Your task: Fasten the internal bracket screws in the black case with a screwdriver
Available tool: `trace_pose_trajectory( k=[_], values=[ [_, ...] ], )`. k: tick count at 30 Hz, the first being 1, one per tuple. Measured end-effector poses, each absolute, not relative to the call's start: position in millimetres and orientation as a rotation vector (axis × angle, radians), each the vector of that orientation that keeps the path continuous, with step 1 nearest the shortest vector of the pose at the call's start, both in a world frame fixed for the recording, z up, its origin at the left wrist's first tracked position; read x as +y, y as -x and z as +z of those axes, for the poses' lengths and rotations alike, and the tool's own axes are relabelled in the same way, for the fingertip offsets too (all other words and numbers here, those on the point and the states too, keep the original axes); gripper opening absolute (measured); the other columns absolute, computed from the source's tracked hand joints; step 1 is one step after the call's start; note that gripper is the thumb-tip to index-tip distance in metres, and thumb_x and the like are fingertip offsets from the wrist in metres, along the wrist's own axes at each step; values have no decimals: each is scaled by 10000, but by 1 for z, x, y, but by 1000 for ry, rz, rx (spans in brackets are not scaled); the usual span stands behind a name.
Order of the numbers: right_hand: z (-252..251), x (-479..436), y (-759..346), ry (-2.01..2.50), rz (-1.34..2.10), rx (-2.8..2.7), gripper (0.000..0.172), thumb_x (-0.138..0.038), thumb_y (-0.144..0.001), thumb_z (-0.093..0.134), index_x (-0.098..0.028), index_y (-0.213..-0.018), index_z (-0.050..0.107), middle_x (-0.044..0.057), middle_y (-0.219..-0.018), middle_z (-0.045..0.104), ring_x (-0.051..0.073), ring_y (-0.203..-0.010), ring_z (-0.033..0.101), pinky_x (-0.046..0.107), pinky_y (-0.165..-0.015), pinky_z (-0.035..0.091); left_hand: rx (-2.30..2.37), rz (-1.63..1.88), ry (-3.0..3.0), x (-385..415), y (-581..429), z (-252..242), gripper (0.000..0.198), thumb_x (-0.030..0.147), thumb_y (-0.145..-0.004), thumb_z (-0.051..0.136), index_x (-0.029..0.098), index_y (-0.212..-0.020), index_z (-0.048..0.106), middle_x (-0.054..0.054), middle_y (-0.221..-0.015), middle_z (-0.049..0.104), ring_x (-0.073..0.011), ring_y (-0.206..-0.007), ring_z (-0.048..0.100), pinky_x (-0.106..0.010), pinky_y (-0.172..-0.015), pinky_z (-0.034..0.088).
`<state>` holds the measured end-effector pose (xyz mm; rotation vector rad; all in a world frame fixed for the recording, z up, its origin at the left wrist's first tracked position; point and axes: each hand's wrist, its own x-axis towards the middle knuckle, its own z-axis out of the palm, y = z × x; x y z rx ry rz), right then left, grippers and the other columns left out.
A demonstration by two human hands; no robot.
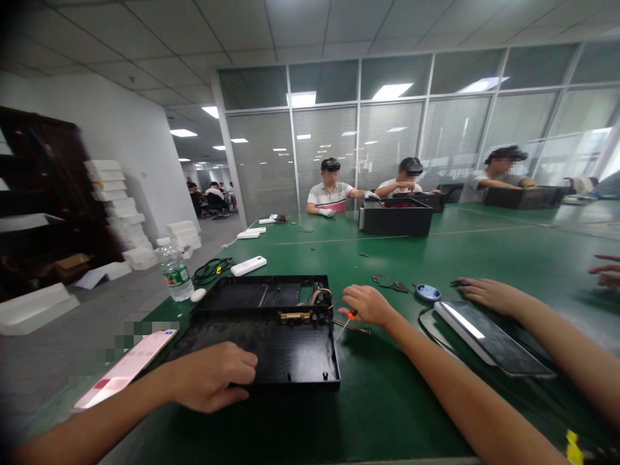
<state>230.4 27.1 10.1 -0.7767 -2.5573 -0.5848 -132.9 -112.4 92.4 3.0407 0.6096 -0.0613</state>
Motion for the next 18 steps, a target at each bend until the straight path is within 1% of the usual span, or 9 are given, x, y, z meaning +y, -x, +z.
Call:
trace_pose_trajectory(
  k=[3, 7, 9, 11, 13, 14, 16, 17, 18],
  values=[
    [12, 29, -240, 864, -462, -2459, 334, -365, -905, 378, -132, -820, 602, 104, -832, 605, 175, -773, 539, 282, -686, 406, 597, -83, -3055, -116, 128, 76, 135, 224, -791, 586, 190, -694, 499, 1, -739, 570, -137, -664, 542, -255, -566, 366],
    [14, 27, -232, 880, -218, -2362, 337, -348, -916, 349, -138, -827, 597, 93, -829, 618, 166, -773, 557, 272, -705, 413, 622, -117, -3056, -115, 122, 58, 140, 249, -749, 637, 193, -687, 524, 7, -731, 582, -139, -654, 554, -248, -539, 364],
    [15, 23, -222, 909, -112, -2349, 332, -346, -915, 345, -145, -862, 604, 83, -836, 633, 159, -763, 572, 264, -704, 417, 643, -120, -3026, -111, 121, 56, 182, 322, -771, 622, 191, -672, 542, 6, -711, 580, -133, -639, 552, -239, -535, 366],
    [14, 17, -210, 958, -59, -2394, 323, -367, -904, 367, -159, -919, 614, 73, -850, 652, 160, -755, 589, 262, -696, 418, 700, -91, -2988, -102, 121, 60, 268, 432, -799, 575, 190, -685, 568, 0, -710, 583, -132, -647, 553, -230, -564, 385],
    [12, 12, -199, 1020, -67, -2451, 324, -392, -890, 391, -175, -946, 625, 66, -848, 666, 169, -749, 603, 264, -683, 416, 828, 7, -2982, -85, 124, 66, 325, 511, -793, 547, 191, -794, 601, -19, -807, 602, -152, -746, 567, -237, -662, 417],
    [11, 10, -194, 1045, -83, -2471, 324, -395, -886, 397, -179, -942, 632, 65, -841, 670, 173, -747, 607, 264, -678, 416, 921, 81, -2991, -74, 127, 69, 352, 519, -780, 560, 189, -897, 602, -38, -912, 601, -174, -844, 563, -254, -739, 421],
    [9, 8, -188, 1071, -113, -2489, 315, -378, -885, 403, -180, -923, 646, 68, -831, 676, 174, -747, 611, 262, -676, 415, 1133, 225, -3009, -47, 135, 71, 440, 467, -763, 605, 179, -1089, 547, -83, -1115, 546, -219, -1032, 502, -302, -874, 389],
    [8, 7, -186, 1076, -121, -2488, 308, -364, -885, 405, -179, -921, 649, 70, -833, 677, 173, -748, 613, 260, -678, 416, 1236, 247, -3002, -33, 139, 70, 492, 419, -750, 633, 168, -1154, 509, -104, -1182, 509, -234, -1082, 473, -319, -903, 375],
    [7, 7, -185, 1079, -123, -2485, 303, -351, -886, 405, -177, -927, 650, 71, -840, 677, 171, -752, 614, 259, -681, 417, 1290, 214, -2985, -19, 144, 68, 509, 368, -734, 656, 161, -1172, 499, -112, -1199, 501, -236, -1090, 469, -322, -912, 373]
  ],
)
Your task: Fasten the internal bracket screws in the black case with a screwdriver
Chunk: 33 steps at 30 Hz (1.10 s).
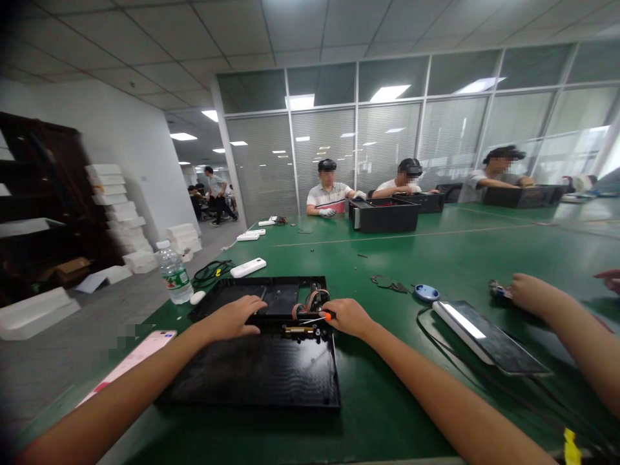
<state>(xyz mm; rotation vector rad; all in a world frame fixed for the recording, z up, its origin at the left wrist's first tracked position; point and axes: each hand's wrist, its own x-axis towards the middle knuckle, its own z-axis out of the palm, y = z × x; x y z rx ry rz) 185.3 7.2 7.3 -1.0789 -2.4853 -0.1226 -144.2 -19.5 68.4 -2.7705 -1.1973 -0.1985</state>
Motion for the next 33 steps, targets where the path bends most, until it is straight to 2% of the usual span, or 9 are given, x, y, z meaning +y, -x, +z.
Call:
trace_pose_trajectory(
  k=[5, 13, 16, 18, 19, 22, 25, 28, 33],
  values=[
    [6, 7, -184, 1082, -104, -2477, 288, -305, -888, 398, -175, -966, 643, 69, -872, 674, 164, -783, 612, 256, -703, 419, -1213, 61, 2882, 19, 158, 58, 230, 252, -770, 610, 189, -991, 615, -49, -964, 629, -188, -924, 566, -256, -821, 407],
    [4, 11, -173, 1091, -124, -2505, 261, -302, -892, 399, -195, -925, 634, 53, -860, 672, 160, -781, 608, 245, -688, 397, -1290, 158, 2845, 28, 164, 60, 135, 273, -724, 640, 214, -846, 643, 4, -743, 622, -147, -716, 581, -204, -656, 404],
    [2, 15, -173, 1126, -109, -2453, 226, -342, -866, 448, -201, -941, 608, 48, -853, 666, 163, -766, 605, 246, -674, 390, -1299, 65, 2781, 18, 153, 65, 277, 285, -707, 663, 204, -967, 612, -27, -880, 607, -172, -811, 570, -229, -712, 419],
    [1, 19, -175, 1186, -83, -2354, 236, -392, -828, 499, -199, -935, 583, 38, -804, 654, 166, -720, 596, 250, -647, 387, -1123, -130, 2753, 4, 134, 67, 381, 288, -727, 655, 195, -1083, 559, -70, -1060, 550, -203, -961, 523, -266, -818, 402],
    [0, 21, -177, 1220, -60, -2285, 248, -410, -810, 515, -198, -927, 568, 30, -774, 644, 165, -686, 587, 251, -628, 386, -1006, -183, 2757, -4, 122, 66, 363, 289, -752, 635, 200, -1094, 552, -76, -1098, 526, -208, -993, 501, -281, -848, 390],
    [-2, 28, -185, 1278, 25, -2052, 228, -380, -799, 493, -188, -921, 506, 12, -725, 602, 152, -623, 551, 249, -589, 385, -655, -104, 2820, -19, 86, 58, 273, 290, -794, 596, 203, -1052, 576, -73, -1030, 538, -200, -934, 501, -298, -837, 392],
    [-4, 32, -193, 1240, 82, -1963, 162, -280, -791, 444, -185, -921, 460, 11, -741, 572, 146, -638, 535, 246, -595, 390, -482, -12, 2757, -18, 63, 44, 98, 224, -818, 557, 168, -852, 631, -77, -881, 561, -196, -837, 506, -319, -802, 404],
    [-7, 31, -199, 1222, 86, -2017, 135, -241, -760, 457, -194, -887, 455, 4, -743, 553, 144, -642, 522, 244, -599, 383, -440, 20, 2703, -10, 59, 34, 192, 147, -837, 501, 154, -683, 616, -73, -789, 558, -179, -771, 502, -320, -786, 414],
    [-6, 26, -199, 1212, 44, -2070, 104, -222, -757, 463, -197, -858, 466, -3, -720, 541, 137, -622, 504, 235, -589, 359, -374, -22, 2710, -9, 64, 30, 210, 158, -841, 498, 157, -665, 613, -71, -796, 567, -175, -777, 506, -354, -854, 408]
  ],
)
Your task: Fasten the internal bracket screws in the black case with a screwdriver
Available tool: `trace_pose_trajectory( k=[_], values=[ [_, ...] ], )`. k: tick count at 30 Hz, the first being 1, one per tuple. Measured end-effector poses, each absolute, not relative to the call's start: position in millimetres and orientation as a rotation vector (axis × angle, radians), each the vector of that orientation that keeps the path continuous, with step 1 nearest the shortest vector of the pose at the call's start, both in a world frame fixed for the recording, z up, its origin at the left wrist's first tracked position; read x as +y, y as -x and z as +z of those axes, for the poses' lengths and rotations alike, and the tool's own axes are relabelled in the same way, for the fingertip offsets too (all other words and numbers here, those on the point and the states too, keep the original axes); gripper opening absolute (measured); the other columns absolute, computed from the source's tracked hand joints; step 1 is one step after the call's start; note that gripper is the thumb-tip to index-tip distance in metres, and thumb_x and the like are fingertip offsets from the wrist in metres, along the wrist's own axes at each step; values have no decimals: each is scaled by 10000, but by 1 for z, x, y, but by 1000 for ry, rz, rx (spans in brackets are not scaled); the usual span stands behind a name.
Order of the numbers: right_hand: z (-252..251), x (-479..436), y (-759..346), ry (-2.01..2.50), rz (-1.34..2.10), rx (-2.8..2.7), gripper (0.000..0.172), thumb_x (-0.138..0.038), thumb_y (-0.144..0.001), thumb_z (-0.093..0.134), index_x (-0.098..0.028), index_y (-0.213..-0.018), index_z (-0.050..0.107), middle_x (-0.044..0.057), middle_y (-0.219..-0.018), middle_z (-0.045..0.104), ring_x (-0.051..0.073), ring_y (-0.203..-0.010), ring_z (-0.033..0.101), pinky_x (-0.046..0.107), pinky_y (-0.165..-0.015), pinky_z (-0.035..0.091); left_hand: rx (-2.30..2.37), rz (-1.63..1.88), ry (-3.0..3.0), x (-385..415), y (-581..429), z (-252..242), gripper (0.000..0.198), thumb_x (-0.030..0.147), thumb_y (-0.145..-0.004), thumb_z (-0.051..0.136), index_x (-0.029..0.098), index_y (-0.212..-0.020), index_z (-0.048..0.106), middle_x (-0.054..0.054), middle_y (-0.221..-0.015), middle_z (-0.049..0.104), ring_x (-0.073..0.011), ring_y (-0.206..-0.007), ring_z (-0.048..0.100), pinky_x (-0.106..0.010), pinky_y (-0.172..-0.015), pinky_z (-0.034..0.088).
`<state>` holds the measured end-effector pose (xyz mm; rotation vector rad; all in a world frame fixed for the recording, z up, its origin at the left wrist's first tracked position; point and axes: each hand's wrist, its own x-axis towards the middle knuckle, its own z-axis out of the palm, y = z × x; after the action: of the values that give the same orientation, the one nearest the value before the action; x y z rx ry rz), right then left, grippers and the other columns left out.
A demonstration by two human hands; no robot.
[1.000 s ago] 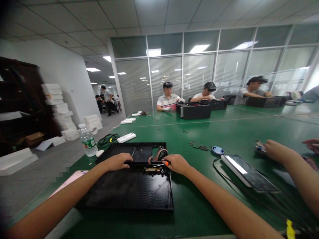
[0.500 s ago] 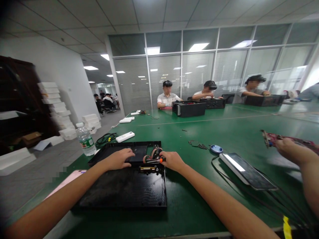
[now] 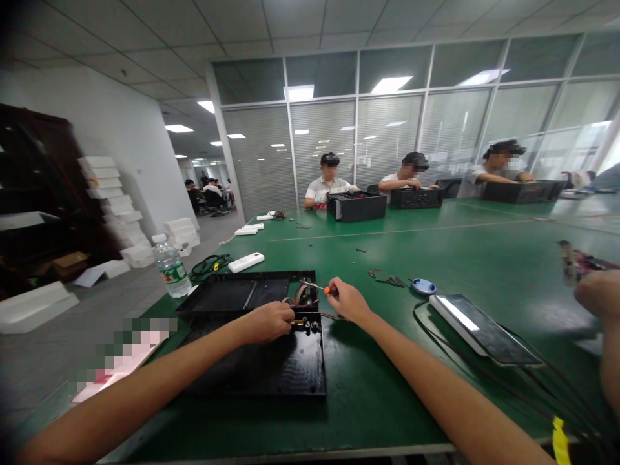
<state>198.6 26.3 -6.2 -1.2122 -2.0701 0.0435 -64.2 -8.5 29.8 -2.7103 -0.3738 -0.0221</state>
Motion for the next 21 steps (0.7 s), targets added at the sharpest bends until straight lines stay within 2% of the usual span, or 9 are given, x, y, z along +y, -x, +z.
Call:
trace_pose_trajectory(
  k=[3, 6, 16, 21],
  values=[
    [-5, 23, -194, 1176, 9, -2112, 92, -224, -755, 473, -197, -842, 479, -10, -694, 532, 130, -593, 483, 230, -576, 344, -306, -38, 2667, -12, 64, 27, 195, 150, -838, 503, 150, -677, 613, -74, -819, 577, -188, -814, 515, -402, -897, 390],
    [-4, 22, -192, 1149, -15, -2122, 79, -216, -747, 481, -195, -823, 490, -10, -682, 531, 126, -583, 474, 225, -571, 333, -222, -27, 2594, -14, 64, 25, 171, 124, -829, 504, 137, -696, 610, -76, -832, 582, -189, -795, 524, -410, -871, 410],
    [-4, 22, -197, 1145, -3, -2154, 60, -202, -736, 486, -196, -795, 492, -16, -663, 513, 122, -570, 450, 224, -557, 309, -106, -112, 2532, -12, 66, 31, 200, 121, -874, 434, 125, -743, 584, -75, -872, 584, -179, -835, 525, -342, -807, 419],
    [-9, 31, -197, 1238, 19, -2090, 64, -211, -726, 492, -195, -784, 470, -16, -675, 500, 128, -597, 443, 228, -562, 309, -145, -348, 2633, -4, 52, 30, 230, 162, -922, 359, 132, -879, 582, -83, -897, 601, -159, -880, 541, -301, -813, 432]
  ],
)
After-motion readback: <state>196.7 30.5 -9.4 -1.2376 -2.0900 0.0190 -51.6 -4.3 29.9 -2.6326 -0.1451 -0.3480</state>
